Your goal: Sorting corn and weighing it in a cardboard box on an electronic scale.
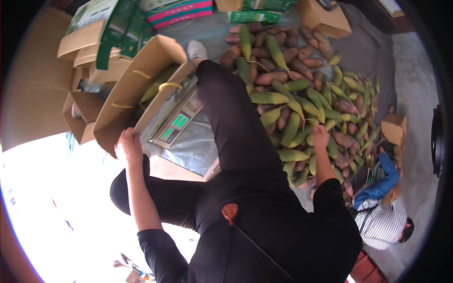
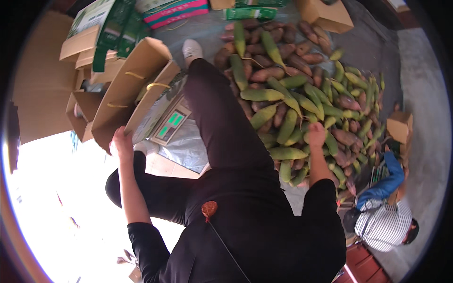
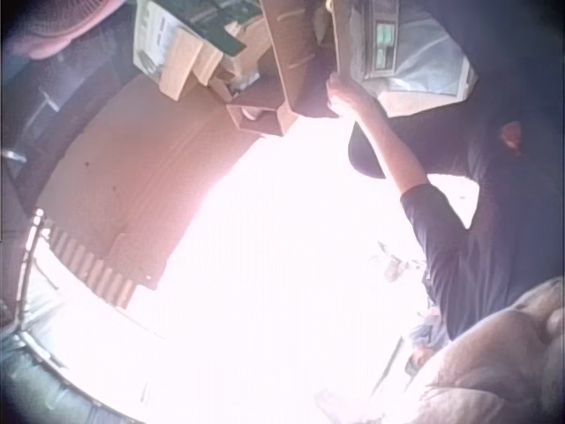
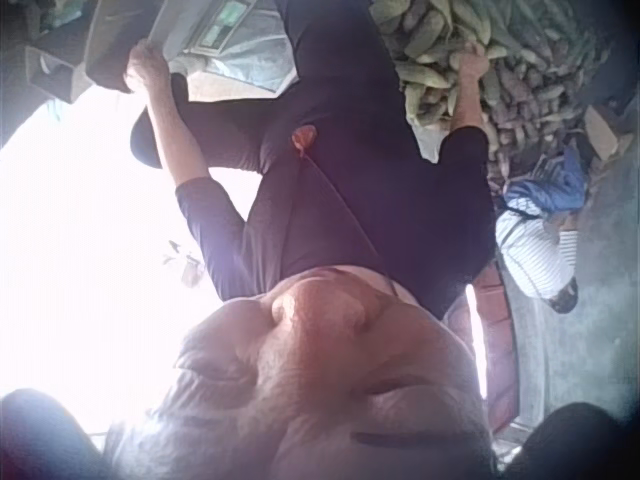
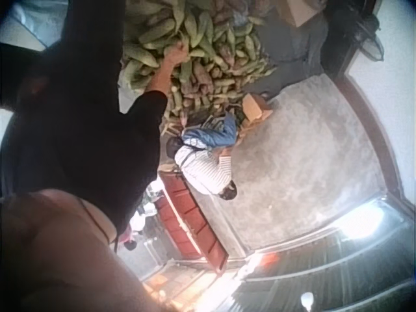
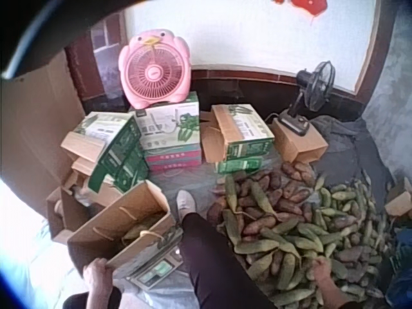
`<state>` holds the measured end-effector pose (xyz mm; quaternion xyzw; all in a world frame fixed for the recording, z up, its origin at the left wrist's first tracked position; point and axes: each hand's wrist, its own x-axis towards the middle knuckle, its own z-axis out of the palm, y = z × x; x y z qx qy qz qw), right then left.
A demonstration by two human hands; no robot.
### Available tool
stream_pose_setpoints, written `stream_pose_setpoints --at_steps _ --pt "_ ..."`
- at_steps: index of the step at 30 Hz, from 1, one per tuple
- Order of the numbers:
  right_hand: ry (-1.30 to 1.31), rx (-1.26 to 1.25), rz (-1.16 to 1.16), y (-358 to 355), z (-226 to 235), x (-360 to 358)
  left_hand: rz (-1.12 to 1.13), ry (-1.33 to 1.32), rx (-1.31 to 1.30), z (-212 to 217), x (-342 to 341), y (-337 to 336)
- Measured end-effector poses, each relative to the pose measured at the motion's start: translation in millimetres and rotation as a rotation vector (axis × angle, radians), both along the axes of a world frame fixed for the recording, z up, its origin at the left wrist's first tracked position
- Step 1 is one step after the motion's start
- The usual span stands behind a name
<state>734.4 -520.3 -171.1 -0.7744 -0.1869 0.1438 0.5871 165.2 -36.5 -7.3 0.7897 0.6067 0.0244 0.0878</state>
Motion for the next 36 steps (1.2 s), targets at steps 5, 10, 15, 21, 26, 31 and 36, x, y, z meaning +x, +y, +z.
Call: stream_pose_setpoints --at_steps 5,10,15,21,26,31,36 --pt "-0.027 -0.221 -0.009 131.7 77.5 -49.7 0.060 0.099 0.029 32.7 -31.6 -15.9" --pt "0.007 -0.111 0.051 236.5 183.4 -86.9 0.047 0.068 0.071 24.8 -30.7 -14.6" --pt "0.066 0.256 0.258 354.4 272.6 -158.9 0.062 0.086 0.105 28.5 -34.8 -17.3" --pt "0.287 0.669 0.639 452.3 320.1 -254.4 0.030 0.077 0.123 25.2 -33.6 -15.1" --pt "0.637 0.607 0.700 492.1 281.8 -324.4 0.053 0.143 0.059 20.6 -34.3 -12.2" --pt "0.456 0.588 0.701 463.8 241.9 -296.2 -0.004 0.093 0.090 17.9 -37.5 -12.0" --pt "0.266 0.294 0.548 404.5 203.4 -199.6 0.004 0.076 0.066 16.6 -38.3 -10.2"
